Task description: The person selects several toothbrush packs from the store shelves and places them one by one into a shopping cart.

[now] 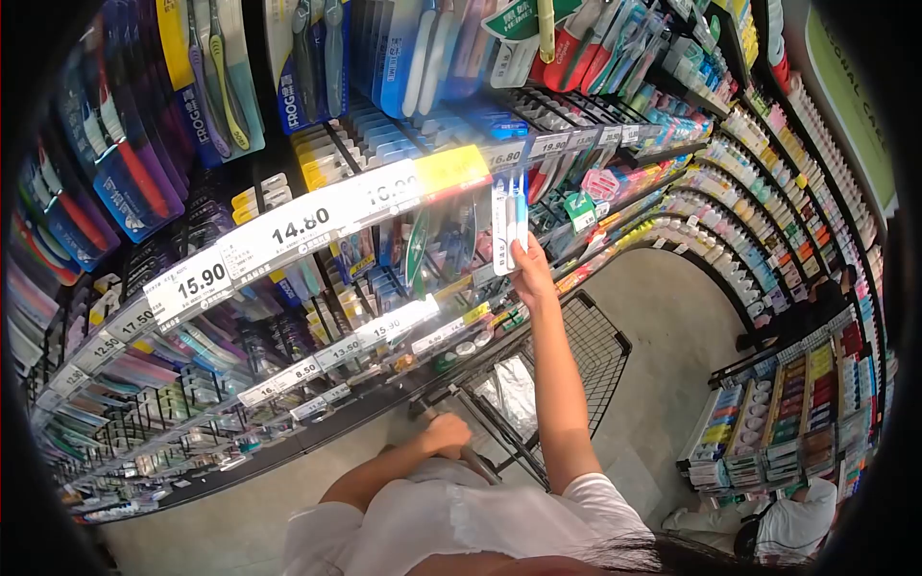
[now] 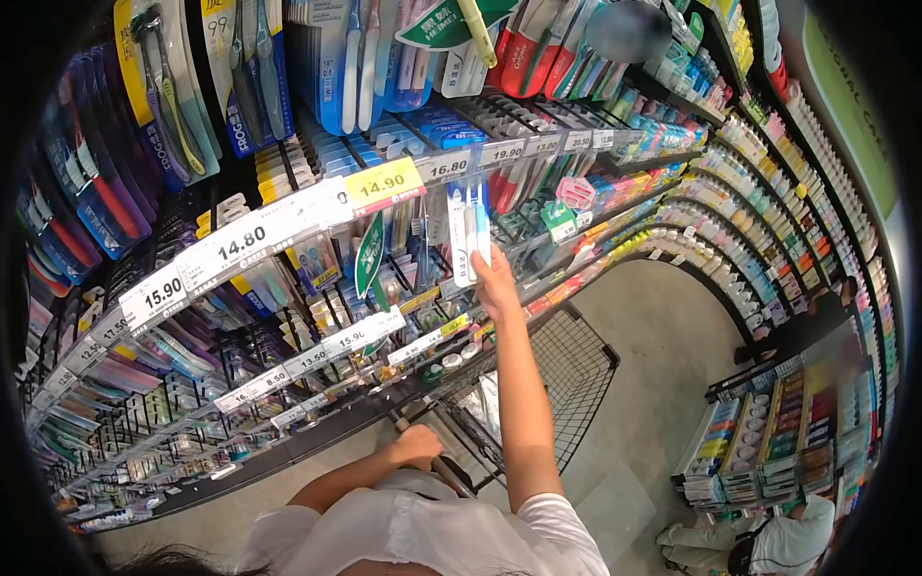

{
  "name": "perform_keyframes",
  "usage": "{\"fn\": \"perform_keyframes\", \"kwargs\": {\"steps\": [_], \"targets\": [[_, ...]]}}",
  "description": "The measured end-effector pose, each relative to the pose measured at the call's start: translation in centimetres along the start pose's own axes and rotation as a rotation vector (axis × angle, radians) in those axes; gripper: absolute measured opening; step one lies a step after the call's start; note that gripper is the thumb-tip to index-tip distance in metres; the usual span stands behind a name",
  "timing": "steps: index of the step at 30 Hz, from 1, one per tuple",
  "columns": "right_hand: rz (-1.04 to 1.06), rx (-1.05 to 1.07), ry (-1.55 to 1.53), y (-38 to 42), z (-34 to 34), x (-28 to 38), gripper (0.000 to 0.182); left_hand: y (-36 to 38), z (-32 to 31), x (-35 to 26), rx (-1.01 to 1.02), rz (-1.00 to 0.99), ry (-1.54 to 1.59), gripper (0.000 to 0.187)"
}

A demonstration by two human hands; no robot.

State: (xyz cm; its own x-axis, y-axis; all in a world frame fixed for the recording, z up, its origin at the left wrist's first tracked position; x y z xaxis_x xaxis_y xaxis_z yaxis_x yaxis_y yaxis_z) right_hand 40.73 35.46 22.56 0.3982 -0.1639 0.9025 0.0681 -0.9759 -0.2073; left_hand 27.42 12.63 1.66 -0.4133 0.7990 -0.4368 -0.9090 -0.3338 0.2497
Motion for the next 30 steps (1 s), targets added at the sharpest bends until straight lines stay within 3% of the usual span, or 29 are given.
{"fn": "perform_keyframes", "kwargs": {"steps": [5, 9, 12, 14, 15, 17, 18, 19, 20, 23, 30], "targets": [[-0.091, -0.066, 0.039, -0.8, 0.3, -1.9, 0.030, -0.7, -0.1, -0.4, 0.028, 0.013, 0.037, 0.025], [-0.124, -0.276, 0.235, 1.0, 2.0, -4.5, 0.040, -0.5, -0.2, -1.0, 0.028, -0.014, 0.054, 0.024], [-0.130, -0.429, 0.308, 6.9, 4.0, -6.8, 0.029, 0.2, -0.5, -1.1, 0.018, -0.059, 0.053, 0.022], [-0.232, -0.323, 0.436, 13.3, 5.6, -9.7, 0.019, 0.9, -0.6, -1.2, 0.011, -0.089, 0.029, 0.022], [-0.165, -0.290, 0.479, 17.4, 5.8, -11.3, 0.015, 1.3, -0.8, -1.3, 0.009, -0.104, 0.012, 0.022], [-0.418, -0.410, 0.988, 26.9, 7.4, -15.6, 0.034, 2.3, -1.3, -1.5, 0.016, -0.139, -0.011, 0.022], [-0.368, -0.345, 1.368, 31.2, 6.7, -16.3, 0.036, 2.8, -1.4, -1.6, 0.026, -0.157, -0.017, 0.022], [-0.541, -0.305, 1.362, 34.3, 3.1, -14.0, 0.038, 3.4, -1.7, -1.6, 0.035, -0.175, -0.022, 0.022], [-0.401, -0.277, 1.385, 37.0, 2.3, -14.3, 0.040, 4.0, -2.1, -1.7, 0.029, -0.191, -0.013, 0.026], [-0.594, -0.340, 1.340, 42.2, -0.8, -16.0, 0.041, 5.6, -4.1, -2.0, 0.034, -0.211, -0.026, 0.028], [-0.797, -0.106, 1.409, 47.2, -8.3, -18.2, 0.064, 11.7, -4.9, -4.2, 0.029, -0.161, 0.005, 0.027]]}}
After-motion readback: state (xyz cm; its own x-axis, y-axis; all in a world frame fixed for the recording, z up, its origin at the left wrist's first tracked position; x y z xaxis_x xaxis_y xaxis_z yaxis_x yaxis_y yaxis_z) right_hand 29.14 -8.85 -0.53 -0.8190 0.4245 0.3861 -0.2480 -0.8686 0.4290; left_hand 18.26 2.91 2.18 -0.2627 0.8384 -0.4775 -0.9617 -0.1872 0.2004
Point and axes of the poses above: each hand's wrist, its own y-axis away from the middle knuckle, its own z-axis out of the back of the hand, x = y × z, the point moved 5 cm from there along -y, towards the middle knuckle, and after that the axes turned 6 degrees about y, right-handed, at the moved point
